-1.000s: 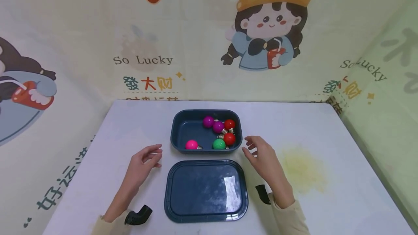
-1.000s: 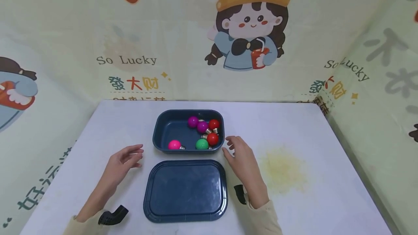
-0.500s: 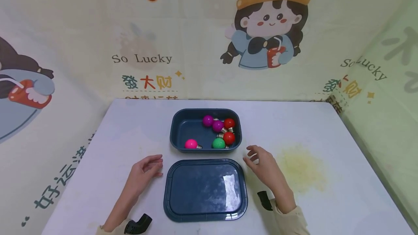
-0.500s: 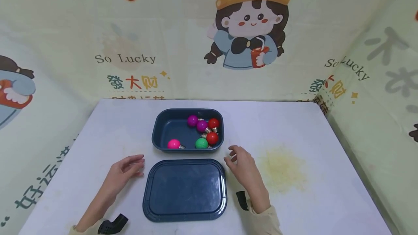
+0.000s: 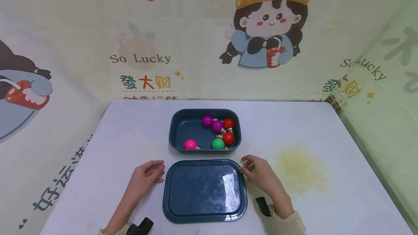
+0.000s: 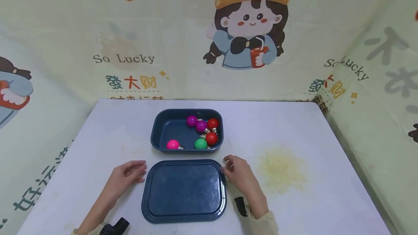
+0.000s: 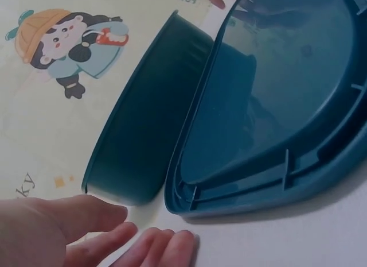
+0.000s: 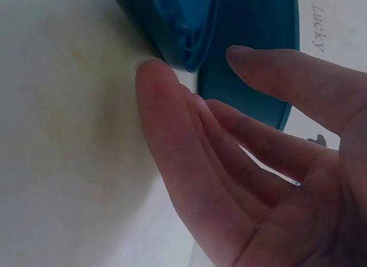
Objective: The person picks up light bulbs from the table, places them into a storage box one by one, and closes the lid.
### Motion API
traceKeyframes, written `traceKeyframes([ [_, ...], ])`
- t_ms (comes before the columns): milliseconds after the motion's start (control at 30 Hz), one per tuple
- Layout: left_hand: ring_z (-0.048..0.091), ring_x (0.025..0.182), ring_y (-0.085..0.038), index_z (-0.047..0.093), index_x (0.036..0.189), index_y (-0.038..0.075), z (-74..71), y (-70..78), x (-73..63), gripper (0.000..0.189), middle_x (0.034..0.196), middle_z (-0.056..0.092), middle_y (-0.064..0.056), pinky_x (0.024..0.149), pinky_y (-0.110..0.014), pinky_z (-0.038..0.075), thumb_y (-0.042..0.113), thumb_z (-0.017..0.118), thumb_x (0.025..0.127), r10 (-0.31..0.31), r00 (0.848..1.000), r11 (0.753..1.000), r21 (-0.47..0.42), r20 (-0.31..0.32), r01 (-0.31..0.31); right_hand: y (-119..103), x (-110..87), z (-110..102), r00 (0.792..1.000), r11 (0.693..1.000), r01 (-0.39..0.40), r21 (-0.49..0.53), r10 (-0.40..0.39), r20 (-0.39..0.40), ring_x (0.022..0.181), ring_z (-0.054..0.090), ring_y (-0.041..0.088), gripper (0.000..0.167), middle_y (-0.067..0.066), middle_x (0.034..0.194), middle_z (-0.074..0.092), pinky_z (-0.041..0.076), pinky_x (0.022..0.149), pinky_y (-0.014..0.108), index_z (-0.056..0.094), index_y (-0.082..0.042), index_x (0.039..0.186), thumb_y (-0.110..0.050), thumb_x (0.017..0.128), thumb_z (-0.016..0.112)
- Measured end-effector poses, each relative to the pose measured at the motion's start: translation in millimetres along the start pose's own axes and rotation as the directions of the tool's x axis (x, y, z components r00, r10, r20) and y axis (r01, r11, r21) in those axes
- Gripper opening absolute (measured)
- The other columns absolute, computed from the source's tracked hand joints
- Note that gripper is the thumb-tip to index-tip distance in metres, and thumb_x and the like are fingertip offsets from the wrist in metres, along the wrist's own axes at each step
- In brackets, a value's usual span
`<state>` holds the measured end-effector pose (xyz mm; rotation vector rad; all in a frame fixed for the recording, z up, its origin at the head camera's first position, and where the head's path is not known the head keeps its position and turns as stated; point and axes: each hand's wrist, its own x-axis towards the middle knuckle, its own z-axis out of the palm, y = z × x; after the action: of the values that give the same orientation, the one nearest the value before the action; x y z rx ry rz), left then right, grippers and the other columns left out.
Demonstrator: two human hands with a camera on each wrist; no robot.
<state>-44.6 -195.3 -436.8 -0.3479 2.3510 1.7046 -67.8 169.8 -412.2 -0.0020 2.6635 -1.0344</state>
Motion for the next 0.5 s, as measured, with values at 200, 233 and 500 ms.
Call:
traceKeyframes([
  [200, 0.070, 0.093, -0.022, 0.061, 0.126, -0.005, 5.4, 4.5, -2.5, 0.034, 0.109, 0.069, -0.017, 0.071, -0.027, 0.059, 0.008, 0.065, 0.095, -0.028, 1.000, 0.999, 0.044, -0.003, 0.028, 1.3, -1.0, 6.7, 1.000, 1.000, 0.024, -0.010, -0.024, 0.008, 0.075, 0.061, 0.015, 0.023, 0.003, 0.085, 0.066, 0.055, 0.063, 0.027, 0.069, -0.003, 0.109, -0.008, 0.087, 0.075],
  [233, 0.070, 0.093, -0.022, 0.062, 0.126, -0.005, 6.6, 5.0, -3.1, 0.034, 0.109, 0.070, -0.017, 0.071, -0.027, 0.059, 0.008, 0.065, 0.095, -0.032, 0.999, 0.998, 0.053, -0.001, 0.032, 1.1, -1.0, 7.4, 1.000, 1.000, 0.027, -0.013, -0.027, 0.009, 0.076, 0.061, 0.015, 0.022, 0.003, 0.084, 0.066, 0.055, 0.063, 0.027, 0.069, -0.003, 0.107, -0.008, 0.087, 0.075],
  [500, 0.071, 0.092, -0.021, 0.066, 0.121, -0.002, 12.2, 6.6, -5.0, 0.033, 0.106, 0.073, -0.013, 0.078, -0.032, 0.059, 0.004, 0.071, 0.088, 0.037, 0.999, 0.981, 0.190, -0.001, -0.036, -0.2, -2.6, 10.9, 0.998, 0.996, 0.067, -0.064, -0.069, -0.016, 0.076, 0.062, 0.015, 0.019, 0.003, 0.083, 0.065, 0.053, 0.063, 0.027, 0.070, -0.001, 0.102, -0.001, 0.084, 0.075],
])
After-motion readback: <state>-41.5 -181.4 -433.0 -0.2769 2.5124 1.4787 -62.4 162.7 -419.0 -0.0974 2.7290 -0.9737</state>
